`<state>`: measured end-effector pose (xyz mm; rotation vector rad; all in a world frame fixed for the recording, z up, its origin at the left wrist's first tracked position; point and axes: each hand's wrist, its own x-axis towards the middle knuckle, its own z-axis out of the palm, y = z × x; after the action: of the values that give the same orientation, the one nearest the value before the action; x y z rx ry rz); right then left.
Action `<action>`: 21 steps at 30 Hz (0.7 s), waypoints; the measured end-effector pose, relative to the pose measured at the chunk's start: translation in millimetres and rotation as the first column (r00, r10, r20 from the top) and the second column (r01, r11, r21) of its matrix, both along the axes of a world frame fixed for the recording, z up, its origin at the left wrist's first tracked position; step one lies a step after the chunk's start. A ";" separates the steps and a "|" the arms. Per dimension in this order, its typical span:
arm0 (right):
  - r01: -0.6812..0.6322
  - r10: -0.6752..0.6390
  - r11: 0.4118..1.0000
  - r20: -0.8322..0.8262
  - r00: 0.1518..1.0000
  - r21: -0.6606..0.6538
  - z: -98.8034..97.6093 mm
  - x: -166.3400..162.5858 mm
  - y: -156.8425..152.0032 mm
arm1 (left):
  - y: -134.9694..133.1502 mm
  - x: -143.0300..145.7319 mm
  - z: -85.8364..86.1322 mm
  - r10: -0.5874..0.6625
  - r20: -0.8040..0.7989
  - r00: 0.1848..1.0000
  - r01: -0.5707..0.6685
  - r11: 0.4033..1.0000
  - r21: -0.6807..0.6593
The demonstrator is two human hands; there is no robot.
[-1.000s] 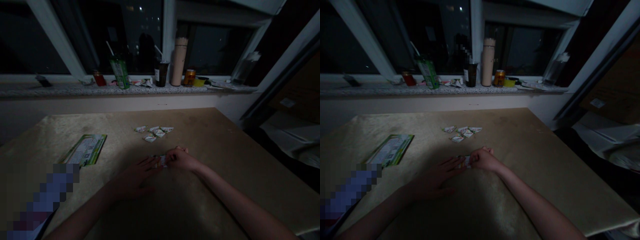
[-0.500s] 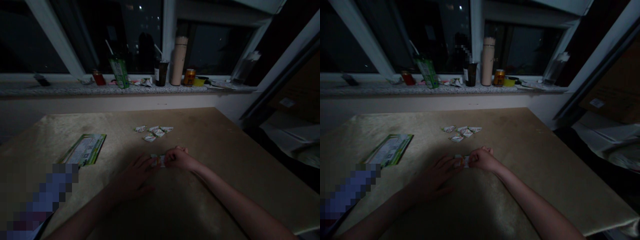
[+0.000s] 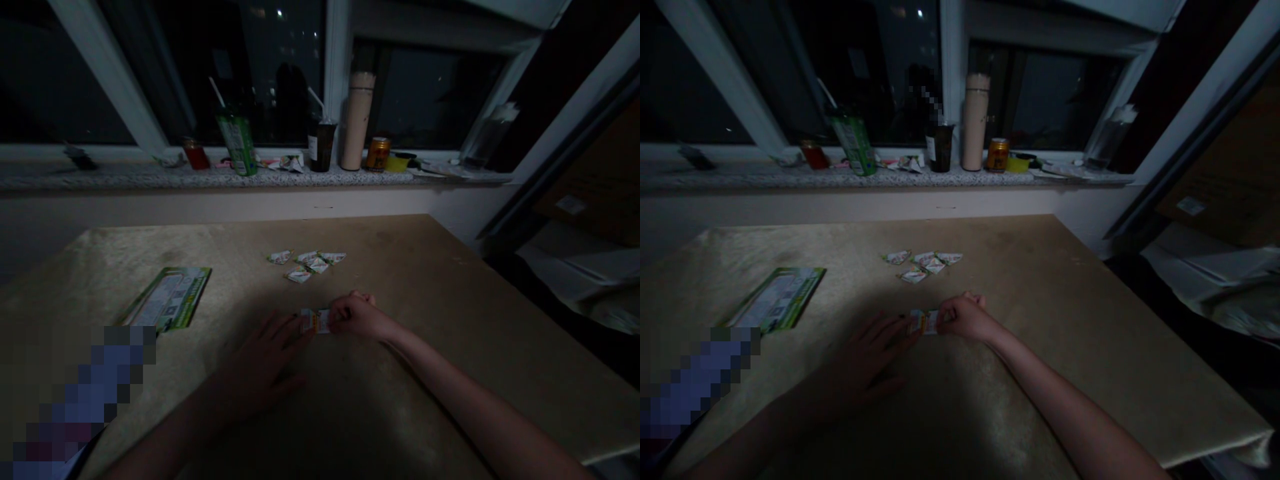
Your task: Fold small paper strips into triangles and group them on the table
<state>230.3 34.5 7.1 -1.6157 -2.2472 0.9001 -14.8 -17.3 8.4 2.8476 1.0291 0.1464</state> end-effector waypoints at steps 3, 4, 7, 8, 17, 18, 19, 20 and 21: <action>-0.007 0.007 1.000 -0.004 1.000 0.006 -2.1 1.1 0.7 | 4.7 -6.8 2.0 -0.045 -0.048 0.998 0.042 0.998 -0.048; -0.008 0.008 1.000 -0.006 1.000 0.011 -3.1 1.4 1.0 | 6.3 -8.3 2.6 -0.058 -0.058 0.997 0.055 0.997 -0.062; -0.011 0.011 1.000 -0.012 1.000 0.019 -5.2 1.9 1.6 | 10.1 -9.6 3.5 -0.059 -0.057 0.997 0.055 0.995 -0.079; -0.007 0.007 1.000 -0.012 1.000 0.019 -5.4 1.9 1.6 | 10.8 -9.5 3.5 -0.054 -0.048 0.997 0.050 0.996 -0.079; -0.001 0.001 1.000 -0.019 1.000 0.010 -1.5 1.5 0.0 | 17.6 -18.7 5.0 -0.102 -0.020 0.995 0.099 0.987 -0.123; -0.004 0.004 1.000 -0.018 1.000 0.009 -1.1 1.3 -0.1 | 18.1 -19.0 5.4 -0.098 -0.023 0.995 0.095 0.990 -0.107; -0.005 0.005 1.000 -0.017 1.000 0.008 -0.8 1.2 -0.1 | 18.3 -18.7 5.9 -0.096 -0.030 0.995 0.093 0.991 -0.091; -0.005 0.005 1.000 -0.016 1.000 0.009 -0.7 1.1 -0.2 | 18.1 -18.0 6.4 -0.095 -0.039 0.995 0.092 0.993 -0.076; -0.002 0.003 1.000 -0.015 1.000 0.010 -0.8 1.0 -0.2 | 17.3 -17.0 6.9 -0.094 -0.048 0.994 0.091 0.994 -0.063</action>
<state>231.3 34.3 6.3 -1.5967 -2.2405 0.8977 -31.8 0.0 15.3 2.8510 0.8920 0.0348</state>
